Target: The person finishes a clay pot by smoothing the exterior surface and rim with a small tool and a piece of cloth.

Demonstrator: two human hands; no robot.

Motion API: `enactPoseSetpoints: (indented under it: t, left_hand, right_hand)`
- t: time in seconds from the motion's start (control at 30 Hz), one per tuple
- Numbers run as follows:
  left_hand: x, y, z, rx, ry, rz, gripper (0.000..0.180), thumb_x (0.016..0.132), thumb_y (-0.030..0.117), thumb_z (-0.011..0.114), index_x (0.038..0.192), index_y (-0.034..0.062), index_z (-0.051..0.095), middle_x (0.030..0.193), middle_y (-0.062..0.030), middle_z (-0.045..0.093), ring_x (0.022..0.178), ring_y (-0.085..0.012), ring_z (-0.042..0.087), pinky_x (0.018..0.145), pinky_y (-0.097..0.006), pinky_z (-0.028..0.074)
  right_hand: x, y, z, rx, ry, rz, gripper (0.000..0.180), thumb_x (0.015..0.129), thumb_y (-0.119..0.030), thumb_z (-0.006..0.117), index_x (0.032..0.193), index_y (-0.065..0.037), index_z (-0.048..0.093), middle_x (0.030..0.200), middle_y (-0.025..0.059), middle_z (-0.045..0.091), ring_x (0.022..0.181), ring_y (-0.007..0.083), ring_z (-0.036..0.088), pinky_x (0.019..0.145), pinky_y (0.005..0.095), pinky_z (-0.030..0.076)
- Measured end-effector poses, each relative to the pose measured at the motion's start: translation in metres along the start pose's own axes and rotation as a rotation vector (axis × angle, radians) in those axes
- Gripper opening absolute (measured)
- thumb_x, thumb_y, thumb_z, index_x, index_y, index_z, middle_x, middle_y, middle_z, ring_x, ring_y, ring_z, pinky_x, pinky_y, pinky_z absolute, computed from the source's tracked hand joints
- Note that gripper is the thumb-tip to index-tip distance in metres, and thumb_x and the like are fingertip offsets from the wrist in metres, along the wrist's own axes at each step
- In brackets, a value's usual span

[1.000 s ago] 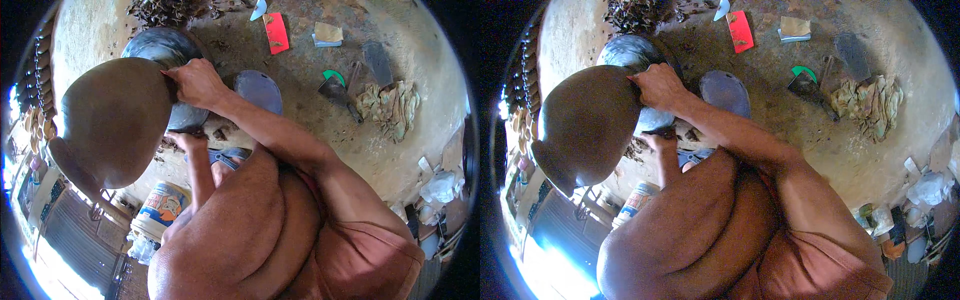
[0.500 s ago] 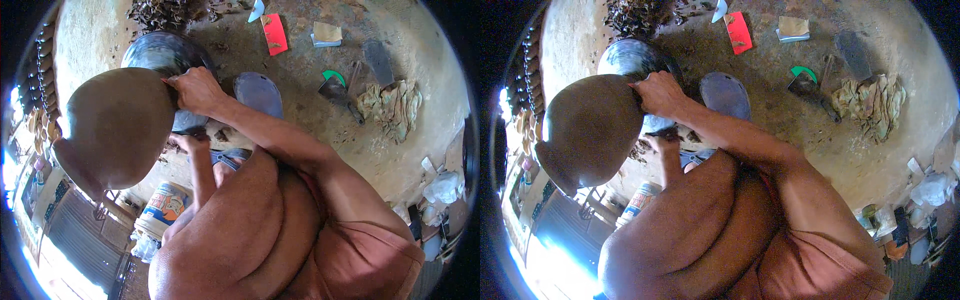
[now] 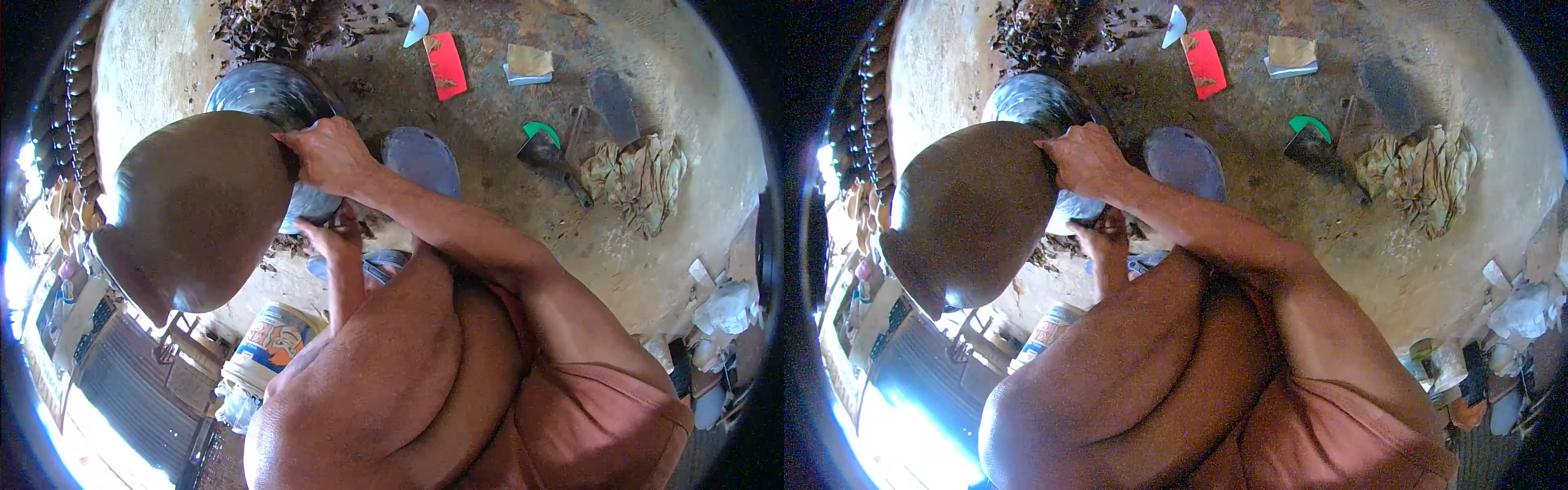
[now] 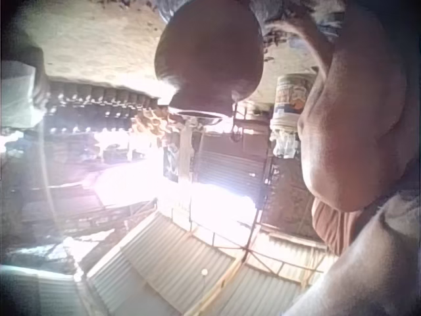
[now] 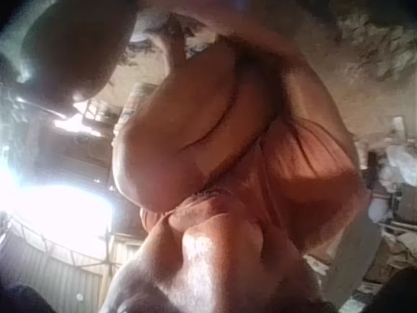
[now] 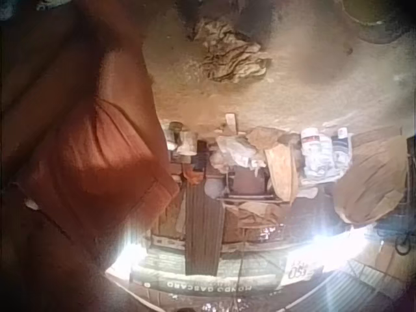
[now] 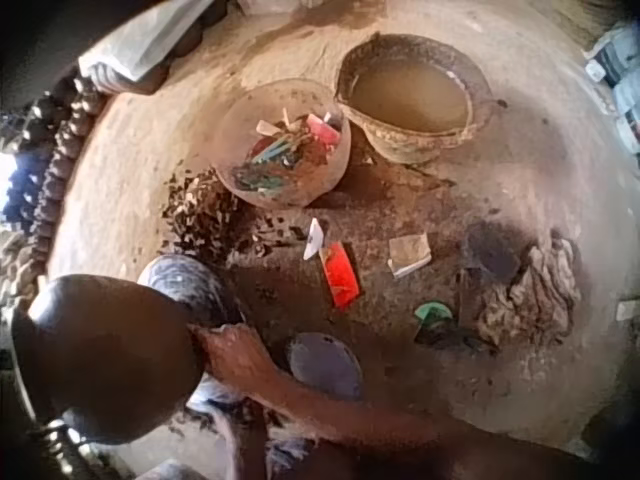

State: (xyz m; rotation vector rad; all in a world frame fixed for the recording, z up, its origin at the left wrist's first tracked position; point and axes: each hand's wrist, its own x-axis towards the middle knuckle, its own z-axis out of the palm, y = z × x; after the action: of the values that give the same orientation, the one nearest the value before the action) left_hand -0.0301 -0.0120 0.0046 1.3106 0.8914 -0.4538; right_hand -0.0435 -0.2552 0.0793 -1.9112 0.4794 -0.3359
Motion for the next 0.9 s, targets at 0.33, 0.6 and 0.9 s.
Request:
enactPoseSetpoints:
  t: [0.33,0.6,0.9]
  left_hand:
    - [0.004,0.043,-0.006,0.182,-0.167,0.107,0.085,0.099,0.076,0.041,0.155,0.0120,0.034,0.143,-0.0205,0.053,0.123,-0.0359,0.056,0.104,-0.052,0.050]
    - [-0.084,-0.001,0.030,0.307,-0.334,-0.286,0.091,0.094,0.078,0.050,0.153,0.0102,0.035,0.142,-0.0125,0.052,0.123,-0.0360,0.055,0.102,-0.055,0.049]
    - [0.028,0.063,-0.015,0.530,-0.330,0.420,0.073,0.099,0.065,0.049,0.151,0.0142,0.046,0.155,-0.0125,0.048,0.144,-0.0350,0.044,0.110,-0.059,0.044]
  right_hand:
    - [0.001,0.000,0.007,-0.035,0.019,-0.023,0.049,0.076,-0.027,0.073,0.124,-0.018,0.074,0.080,0.0208,0.073,0.077,0.0382,0.074,0.070,0.0518,0.060]
    - [-0.003,0.004,0.008,0.037,0.018,-0.003,0.041,0.079,-0.031,0.073,0.118,-0.018,0.075,0.077,0.0205,0.073,0.073,0.0410,0.073,0.070,0.0541,0.059]
    - [-0.018,-0.006,0.002,-0.016,-0.021,0.009,0.052,0.075,-0.022,0.070,0.126,-0.017,0.073,0.076,0.0202,0.073,0.075,0.0397,0.074,0.069,0.0533,0.060]
